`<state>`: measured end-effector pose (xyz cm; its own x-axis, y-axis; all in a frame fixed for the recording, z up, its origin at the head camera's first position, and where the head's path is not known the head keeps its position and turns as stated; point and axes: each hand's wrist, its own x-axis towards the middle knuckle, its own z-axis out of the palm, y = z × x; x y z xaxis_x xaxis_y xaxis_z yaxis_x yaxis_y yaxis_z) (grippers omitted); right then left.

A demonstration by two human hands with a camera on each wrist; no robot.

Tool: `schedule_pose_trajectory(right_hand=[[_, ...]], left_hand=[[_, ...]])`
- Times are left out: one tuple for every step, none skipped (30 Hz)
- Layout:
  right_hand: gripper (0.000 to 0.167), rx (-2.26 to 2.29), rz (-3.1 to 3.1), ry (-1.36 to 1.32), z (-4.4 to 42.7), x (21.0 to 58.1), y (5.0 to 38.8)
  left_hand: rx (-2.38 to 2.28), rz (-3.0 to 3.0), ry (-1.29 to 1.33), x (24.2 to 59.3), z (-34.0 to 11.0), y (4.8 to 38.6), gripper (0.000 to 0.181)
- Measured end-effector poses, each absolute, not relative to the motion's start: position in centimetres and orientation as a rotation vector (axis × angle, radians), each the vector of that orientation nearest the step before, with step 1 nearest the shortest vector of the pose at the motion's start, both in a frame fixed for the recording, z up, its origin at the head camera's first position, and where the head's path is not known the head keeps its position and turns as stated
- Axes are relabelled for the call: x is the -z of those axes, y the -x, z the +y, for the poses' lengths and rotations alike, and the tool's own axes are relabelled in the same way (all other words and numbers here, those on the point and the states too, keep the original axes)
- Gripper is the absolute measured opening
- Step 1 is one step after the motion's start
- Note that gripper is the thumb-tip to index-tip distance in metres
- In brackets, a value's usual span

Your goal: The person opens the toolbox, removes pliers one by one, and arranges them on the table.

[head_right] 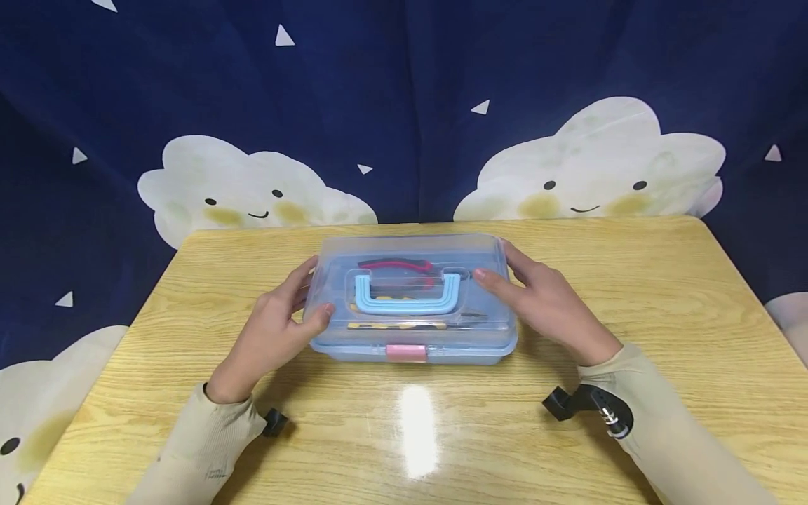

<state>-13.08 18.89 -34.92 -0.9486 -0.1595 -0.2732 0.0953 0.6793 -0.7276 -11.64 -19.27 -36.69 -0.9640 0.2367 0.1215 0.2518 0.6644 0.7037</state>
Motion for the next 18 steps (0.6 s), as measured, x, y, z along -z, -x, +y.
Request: schedule_pose_trajectory(right_hand=[[0.09, 1.137, 2.578, 0.042, 19.1, 34.9, 13.1], [0.089, 1.13, 2.578, 0.035, 19.4, 35.0, 13.0], [0.089, 1.125, 2.577, 0.031, 19.6, 35.0, 13.0], [0.088, 1.118, 2.578, 0.027, 19.9, 35.0, 13.0], [0.088, 1.116, 2.575, 0.021, 20.1, 35.0, 12.9], [0.088, 1.111, 2.575, 0.012, 20.4, 35.1, 12.9], [0.088, 1.106, 2.572, 0.004, 20.7, 35.1, 12.8], [0.088, 1.096, 2.575, -0.002, 20.9, 35.0, 12.8], [0.088, 1.093, 2.57, -0.014, 21.2, 35.0, 12.7], [0.089, 1.09, 2.567, -0.028, 21.4, 35.0, 12.6], [0.089, 1.085, 2.567, -0.035, 21.6, 35.0, 12.6], [0.089, 1.081, 2.568, -0.038, 21.8, 35.0, 12.5], [0.088, 1.079, 2.567, -0.042, 22.0, 35.0, 12.5], [0.088, 1.076, 2.572, -0.042, 22.1, 35.0, 12.5], [0.088, 1.081, 2.572, -0.04, 22.2, 35.0, 12.5], [0.087, 1.082, 2.577, -0.038, 22.3, 35.0, 12.5], [0.087, 1.085, 2.581, -0.033, 22.4, 35.0, 12.5], [0.087, 1.088, 2.584, -0.033, 22.4, 35.0, 12.5]], left_hand=[[1.22, -2.849, 0.422, 36.6, -19.1, 11.6, 0.084], [1.228, -2.852, 0.425, 36.5, -19.0, 11.5, 0.084], [1.237, -2.857, 0.426, 36.5, -18.8, 11.5, 0.085], [1.244, -2.861, 0.425, 36.4, -18.7, 11.4, 0.086], [1.249, -2.865, 0.425, 36.4, -18.5, 11.4, 0.086], [1.255, -2.871, 0.422, 36.3, -18.3, 11.4, 0.087], [1.255, -2.873, 0.428, 36.3, -18.1, 11.4, 0.087], [1.25, -2.876, 0.435, 36.3, -17.9, 11.4, 0.087], [1.245, -2.876, 0.444, 36.3, -17.7, 11.4, 0.087], [1.239, -2.875, 0.454, 36.2, -17.5, 11.5, 0.087], [1.236, -2.873, 0.464, 36.2, -17.3, 11.5, 0.087], [1.231, -2.872, 0.474, 36.2, -17.1, 11.5, 0.086], [1.222, -2.872, 0.481, 36.2, -17.0, 11.5, 0.086], [1.217, -2.875, 0.484, 36.2, -16.9, 11.5, 0.086], [1.214, -2.877, 0.486, 36.2, -16.8, 11.5, 0.086], [1.215, -2.881, 0.486, 36.1, -16.8, 11.5, 0.086], [1.213, -2.885, 0.485, 36.1, -16.8, 11.5, 0.086], [1.215, -2.887, 0.484, 36.1, -16.8, 11.5, 0.086]])
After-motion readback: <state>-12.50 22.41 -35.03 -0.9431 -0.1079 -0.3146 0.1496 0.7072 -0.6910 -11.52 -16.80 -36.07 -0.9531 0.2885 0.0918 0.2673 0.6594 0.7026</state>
